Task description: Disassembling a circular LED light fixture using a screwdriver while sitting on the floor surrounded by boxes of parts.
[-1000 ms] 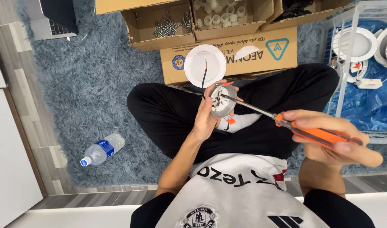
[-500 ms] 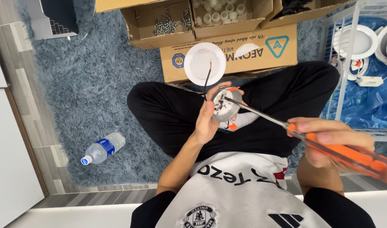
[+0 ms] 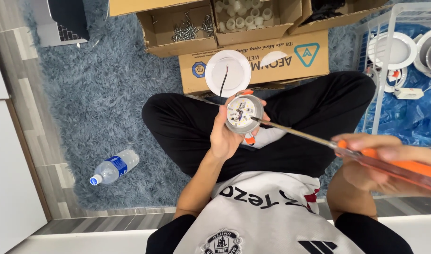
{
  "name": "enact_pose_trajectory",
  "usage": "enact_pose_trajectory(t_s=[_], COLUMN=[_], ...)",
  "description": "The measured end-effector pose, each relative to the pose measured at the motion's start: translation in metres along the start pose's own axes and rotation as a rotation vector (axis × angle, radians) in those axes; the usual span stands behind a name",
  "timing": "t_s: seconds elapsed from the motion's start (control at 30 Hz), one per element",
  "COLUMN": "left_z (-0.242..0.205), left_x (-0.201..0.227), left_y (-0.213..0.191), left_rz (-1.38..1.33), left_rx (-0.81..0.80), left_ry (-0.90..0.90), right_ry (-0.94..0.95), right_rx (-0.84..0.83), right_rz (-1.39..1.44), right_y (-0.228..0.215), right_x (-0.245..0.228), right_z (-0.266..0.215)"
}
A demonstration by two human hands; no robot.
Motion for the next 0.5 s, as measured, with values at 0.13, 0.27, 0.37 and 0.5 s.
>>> enact_pose_trajectory(t_s=[0.13, 0.27, 0.37, 0.5], left_z=[-0.001, -0.001, -0.001, -0.001], left_x=[0.002, 0.004, 0.003, 0.001], left_y=[0.003, 0.006, 0.006, 0.004], left_rz=[-0.023, 0.000, 0.004, 0.028], left_rx=[-0.007, -0.019, -0.016, -0.009], left_ry=[0.008, 0.019, 0.011, 0.037], right_ry=[-0.039, 0.019, 0.036, 0.043], right_rx=[-0.010, 0.092, 0.086, 0.027], right_rz=[-0.057, -0.091, -0.110, -0.108], right_y=[0.032, 0.021, 0.024, 0.039], right_x=[0.013, 0.013, 0.013, 0.011], right_z=[0.027, -0.001, 0.002, 0.026])
Point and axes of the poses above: each hand's wrist, its own z-axis towards the middle knuckle, its own y-axis out of the palm, x = y × z, the point moved 5 cm from there along z, towards the middle knuckle, and after that the axes turned 14 degrees about -y, right-handed, at the moved point
